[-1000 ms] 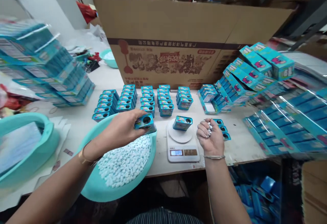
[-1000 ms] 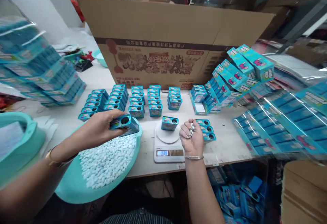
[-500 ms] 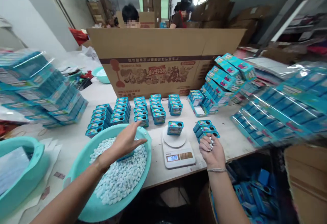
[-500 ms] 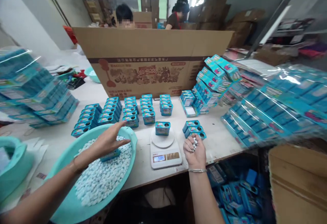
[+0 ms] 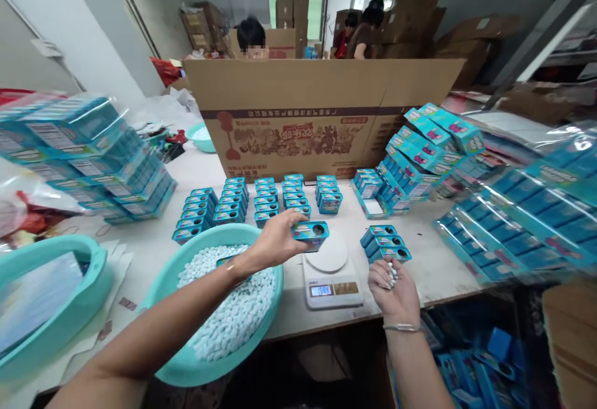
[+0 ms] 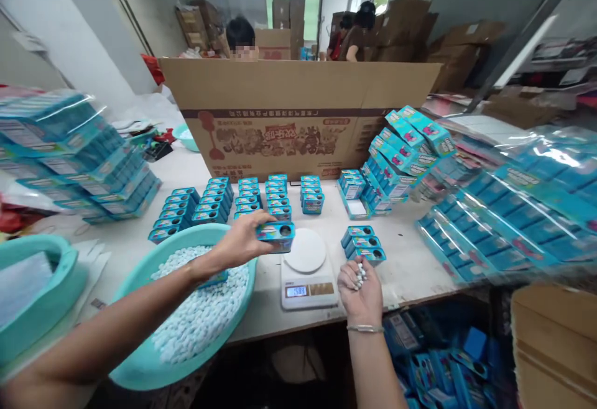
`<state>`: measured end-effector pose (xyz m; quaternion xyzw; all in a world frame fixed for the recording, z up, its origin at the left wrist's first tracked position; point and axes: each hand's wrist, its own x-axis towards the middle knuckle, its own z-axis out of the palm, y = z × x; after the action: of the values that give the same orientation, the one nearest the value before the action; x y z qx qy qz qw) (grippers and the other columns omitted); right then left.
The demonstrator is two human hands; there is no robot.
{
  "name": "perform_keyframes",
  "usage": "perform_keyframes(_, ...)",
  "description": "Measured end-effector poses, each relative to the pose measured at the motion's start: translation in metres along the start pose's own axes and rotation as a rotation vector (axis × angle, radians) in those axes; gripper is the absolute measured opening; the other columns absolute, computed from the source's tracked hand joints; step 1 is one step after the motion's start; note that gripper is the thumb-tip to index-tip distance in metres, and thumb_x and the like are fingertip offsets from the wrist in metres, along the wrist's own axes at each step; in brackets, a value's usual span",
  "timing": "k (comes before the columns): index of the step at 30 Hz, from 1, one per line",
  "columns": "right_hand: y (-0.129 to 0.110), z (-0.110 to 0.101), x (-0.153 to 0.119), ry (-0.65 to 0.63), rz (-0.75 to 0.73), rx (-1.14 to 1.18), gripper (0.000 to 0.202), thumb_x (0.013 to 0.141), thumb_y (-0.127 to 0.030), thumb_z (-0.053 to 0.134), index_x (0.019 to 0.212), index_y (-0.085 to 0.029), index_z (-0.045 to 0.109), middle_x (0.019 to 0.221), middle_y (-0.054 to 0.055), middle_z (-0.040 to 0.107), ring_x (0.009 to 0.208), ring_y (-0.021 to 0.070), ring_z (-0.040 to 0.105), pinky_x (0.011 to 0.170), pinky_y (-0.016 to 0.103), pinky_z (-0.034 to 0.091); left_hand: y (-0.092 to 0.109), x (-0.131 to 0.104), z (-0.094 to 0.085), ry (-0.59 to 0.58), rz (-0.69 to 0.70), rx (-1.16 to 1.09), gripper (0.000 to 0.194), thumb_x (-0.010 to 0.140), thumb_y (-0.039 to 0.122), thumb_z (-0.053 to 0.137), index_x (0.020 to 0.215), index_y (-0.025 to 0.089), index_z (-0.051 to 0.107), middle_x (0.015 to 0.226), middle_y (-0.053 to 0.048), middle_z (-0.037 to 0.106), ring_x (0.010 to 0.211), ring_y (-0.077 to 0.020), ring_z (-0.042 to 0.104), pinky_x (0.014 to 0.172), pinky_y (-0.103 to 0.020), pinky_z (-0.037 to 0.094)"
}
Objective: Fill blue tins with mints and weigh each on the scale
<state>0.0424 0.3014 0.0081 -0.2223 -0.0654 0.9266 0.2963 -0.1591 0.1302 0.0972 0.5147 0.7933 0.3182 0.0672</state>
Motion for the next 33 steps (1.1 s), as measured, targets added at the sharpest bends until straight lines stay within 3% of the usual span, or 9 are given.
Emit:
perform_keyframes(4, 0.063, 0.039, 0.001, 0.196, 0.113, 0.078, 0.022, 0.089, -0.013, 0.045, 0.069, -0.019, 0.050, 0.052, -0.006, 0.049, 0.045, 0.0062, 0.052, 0.046, 0.016, 0.048, 0.005, -0.057, -0.052, 0.037, -0.107, 0.116, 0.031, 0.073, 0.028, 0.068, 0.102, 0.020, 0.063, 0.100, -0.004, 0.066, 0.092, -0.0216, 0.063, 0.081, -0.033, 0.048)
perform_keyframes(8, 0.142, 0.083, -0.011, 0.240, 0.295, 0.030, 0.021, 0.090, -0.020, 0.046, 0.071, -0.018, 0.056, 0.060, -0.001, 0.062, 0.061, 0.0132, 0.065, 0.067, 0.033, 0.058, 0.004, -0.097, -0.074, -0.069, -0.269, 0.368, 0.036, 0.071, 0.022, 0.062, 0.106, 0.019, 0.057, 0.104, -0.006, 0.066, 0.091, -0.0241, 0.064, 0.077, -0.035, 0.048)
perform_keyframes(11, 0.189, 0.096, -0.021, 0.215, 0.424, 0.001, 0.022, 0.090, -0.021, 0.045, 0.072, -0.017, 0.058, 0.064, 0.003, 0.066, 0.070, 0.0164, 0.068, 0.067, 0.032, 0.056, 0.007, -0.109, -0.085, -0.227, -0.277, 0.557, 0.032, 0.067, 0.013, 0.058, 0.099, 0.019, 0.058, 0.095, -0.006, 0.067, 0.087, -0.0253, 0.065, 0.072, -0.034, 0.047)
perform_keyframes(15, 0.230, 0.092, -0.034, 0.255, 0.504, -0.031, 0.018, 0.084, -0.016, 0.048, 0.069, -0.017, 0.058, 0.063, 0.001, 0.065, 0.062, 0.0131, 0.063, 0.058, 0.024, 0.050, 0.013, -0.110, -0.093, -0.452, -0.175, 0.735, 0.026, 0.063, 0.005, 0.051, 0.084, 0.017, 0.058, 0.086, -0.008, 0.066, 0.083, -0.0256, 0.064, 0.071, -0.034, 0.047)
perform_keyframes(18, 0.250, 0.082, -0.042, 0.247, 0.535, -0.064, 0.014, 0.081, -0.018, 0.050, 0.071, -0.018, 0.060, 0.063, -0.001, 0.063, 0.058, 0.0127, 0.060, 0.054, 0.024, 0.047, 0.009, -0.109, -0.091, -0.568, -0.066, 0.758, 0.030, 0.063, 0.003, 0.050, 0.088, 0.017, 0.059, 0.087, -0.010, 0.066, 0.084, -0.0251, 0.064, 0.070, -0.034, 0.048)
perform_keyframes(21, 0.259, 0.075, -0.047, 0.250, 0.553, -0.095, 0.010, 0.079, -0.019, 0.052, 0.075, -0.018, 0.061, 0.066, 0.000, 0.063, 0.061, 0.0137, 0.059, 0.053, 0.025, 0.047, 0.004, -0.109, -0.091, -0.607, -0.023, 0.765, 0.033, 0.062, 0.004, 0.051, 0.091, 0.015, 0.060, 0.090, -0.012, 0.066, 0.085, -0.0263, 0.063, 0.070, -0.035, 0.049)
perform_keyframes(25, 0.259, 0.076, -0.048, 0.239, 0.564, -0.102, 0.010, 0.078, -0.019, 0.050, 0.074, -0.018, 0.060, 0.064, -0.001, 0.062, 0.059, 0.0133, 0.058, 0.052, 0.024, 0.046, 0.004, -0.108, -0.092, -0.660, -0.078, 0.782, 0.032, 0.062, 0.004, 0.050, 0.091, 0.014, 0.060, 0.091, -0.013, 0.065, 0.087, -0.0277, 0.064, 0.071, -0.036, 0.050)
perform_keyframes(33, 0.252, 0.080, -0.046, 0.243, 0.590, -0.091, 0.010, 0.077, -0.017, 0.051, 0.069, -0.018, 0.056, 0.061, 0.000, 0.062, 0.052, 0.0114, 0.056, 0.051, 0.022, 0.045, 0.005, -0.111, -0.090, -0.642, -0.168, 0.752, 0.031, 0.063, 0.006, 0.051, 0.090, 0.018, 0.061, 0.092, -0.010, 0.066, 0.089, -0.0263, 0.064, 0.072, -0.034, 0.050)
